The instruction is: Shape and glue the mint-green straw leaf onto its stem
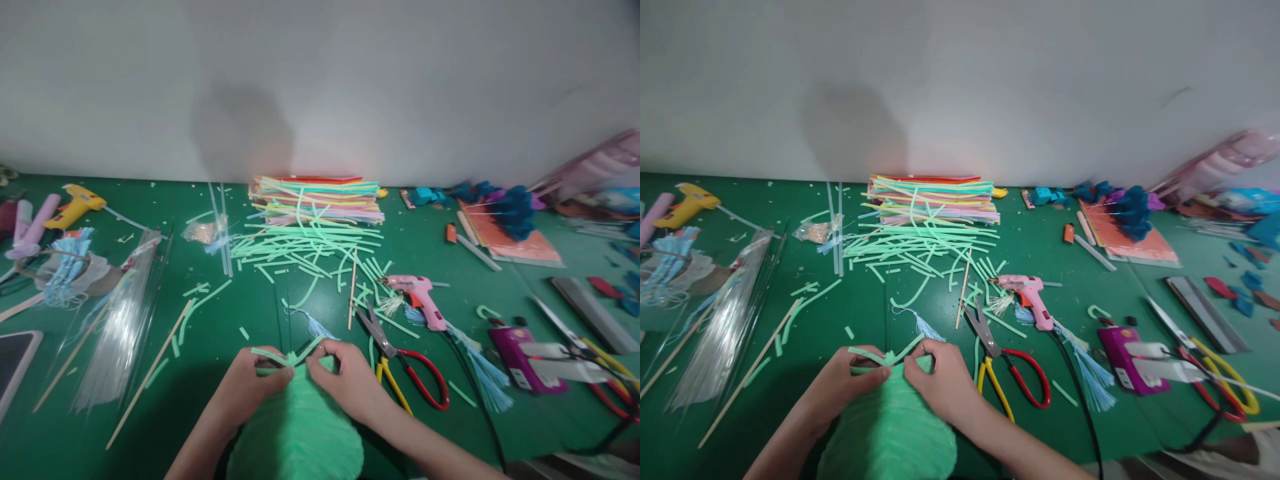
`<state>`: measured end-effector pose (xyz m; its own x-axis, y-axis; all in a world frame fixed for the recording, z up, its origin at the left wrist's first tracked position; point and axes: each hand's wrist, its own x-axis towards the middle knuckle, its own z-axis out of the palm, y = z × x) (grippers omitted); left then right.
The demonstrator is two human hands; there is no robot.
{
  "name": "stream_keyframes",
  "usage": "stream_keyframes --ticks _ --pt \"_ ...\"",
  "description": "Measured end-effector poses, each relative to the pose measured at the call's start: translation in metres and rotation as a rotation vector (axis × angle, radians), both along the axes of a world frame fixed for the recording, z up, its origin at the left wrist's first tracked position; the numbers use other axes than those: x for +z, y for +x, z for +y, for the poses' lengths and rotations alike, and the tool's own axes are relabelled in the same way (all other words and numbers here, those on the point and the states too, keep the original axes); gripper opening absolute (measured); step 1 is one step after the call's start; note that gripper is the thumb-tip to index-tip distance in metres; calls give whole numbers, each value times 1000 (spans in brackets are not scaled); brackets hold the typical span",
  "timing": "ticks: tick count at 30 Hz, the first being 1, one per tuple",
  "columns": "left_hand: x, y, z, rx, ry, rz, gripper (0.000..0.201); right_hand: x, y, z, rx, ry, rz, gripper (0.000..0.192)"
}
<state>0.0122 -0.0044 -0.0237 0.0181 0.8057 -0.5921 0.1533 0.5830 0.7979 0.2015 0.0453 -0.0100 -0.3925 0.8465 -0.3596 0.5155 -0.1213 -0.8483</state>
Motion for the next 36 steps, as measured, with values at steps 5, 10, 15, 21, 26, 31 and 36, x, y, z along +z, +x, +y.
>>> stream_keyframes --ticks 5,10,15,21,26,31,36 --pt "0 1 1 -12 -2 3 26 1 1 3 48 -111 44 19" --pt "2 -1 1 -6 1 16 28 1 -5 2 -6 -126 16 18" --pt "5 -13 -9 28 -26 7 48 -1 -7 -2 -8 -104 40 24" --pt "11 -23 -18 117 -64 -220 49 3 -5 -2 -36 -132 71 24" --pt "12 -23 -15 127 -59 -149 31 4 -5 1 0 -146 106 19" --pt "6 -10 -14 183 -55 -120 31 4 -5 3 -3 -217 51 24" --pt "2 -1 -15 186 -75 -40 32 2 -5 1 -29 -250 -15 26"
